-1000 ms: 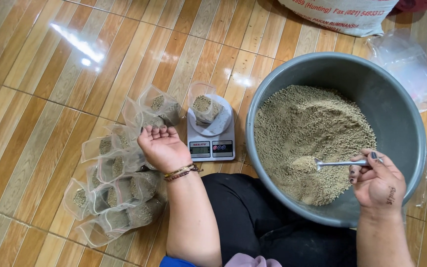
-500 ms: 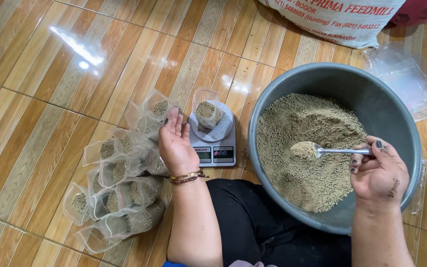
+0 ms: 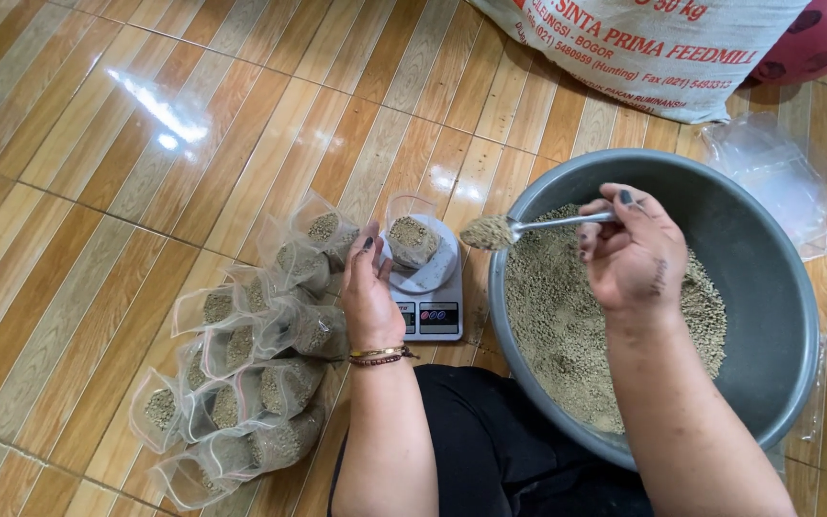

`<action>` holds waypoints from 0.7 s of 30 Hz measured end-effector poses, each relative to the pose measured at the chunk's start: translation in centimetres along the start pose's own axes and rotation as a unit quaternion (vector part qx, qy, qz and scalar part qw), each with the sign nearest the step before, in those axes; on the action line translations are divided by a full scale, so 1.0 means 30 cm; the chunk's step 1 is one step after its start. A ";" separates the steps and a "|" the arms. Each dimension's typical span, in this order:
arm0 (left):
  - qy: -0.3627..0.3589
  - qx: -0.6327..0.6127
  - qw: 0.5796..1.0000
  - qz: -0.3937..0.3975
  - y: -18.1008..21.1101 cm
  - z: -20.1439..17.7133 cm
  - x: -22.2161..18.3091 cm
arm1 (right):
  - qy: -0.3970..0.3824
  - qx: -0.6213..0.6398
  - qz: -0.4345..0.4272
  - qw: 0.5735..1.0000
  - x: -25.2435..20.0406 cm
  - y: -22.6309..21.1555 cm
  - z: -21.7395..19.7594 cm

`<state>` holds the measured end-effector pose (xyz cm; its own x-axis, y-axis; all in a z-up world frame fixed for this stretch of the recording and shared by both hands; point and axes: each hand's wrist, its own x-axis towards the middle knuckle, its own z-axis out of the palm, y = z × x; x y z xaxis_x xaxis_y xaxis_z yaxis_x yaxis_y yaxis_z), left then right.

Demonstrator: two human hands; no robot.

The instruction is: The person scoops granular material from a large metal bowl into small plastic bags using a spoon and a digital scale. They repeatedly fill bags, place them on the scale to check weight, and set completed bags aside.

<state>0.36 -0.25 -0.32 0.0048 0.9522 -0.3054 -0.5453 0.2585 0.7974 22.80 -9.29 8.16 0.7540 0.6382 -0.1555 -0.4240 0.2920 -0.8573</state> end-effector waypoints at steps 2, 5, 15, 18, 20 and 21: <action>0.003 0.003 1.000 -0.003 0.003 0.003 -0.002 | -0.007 0.011 0.003 1.000 0.018 0.037 0.049; 0.008 0.004 1.000 -0.004 0.008 0.005 -0.001 | -0.020 0.023 0.014 0.999 0.050 0.086 0.099; -0.002 -0.006 1.000 -0.005 -0.005 0.014 -0.001 | -0.059 -0.035 -0.013 0.998 0.109 0.197 0.173; -0.008 -0.012 1.000 0.000 -0.009 0.014 -0.001 | -0.089 -0.058 -0.035 0.994 0.106 0.211 0.190; -0.007 -0.005 1.000 0.000 -0.006 0.015 -0.005 | -0.097 -0.072 -0.048 0.992 0.094 0.219 0.204; -0.008 0.002 1.000 0.001 -0.004 0.017 -0.005 | -0.105 -0.084 -0.063 0.989 0.090 0.222 0.212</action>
<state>0.86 -0.35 -0.10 0.0170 0.9551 -0.2959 -0.5421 0.2575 0.7999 18.81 -1.08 5.16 0.6673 0.7433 0.0480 -0.2305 0.2674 -0.9356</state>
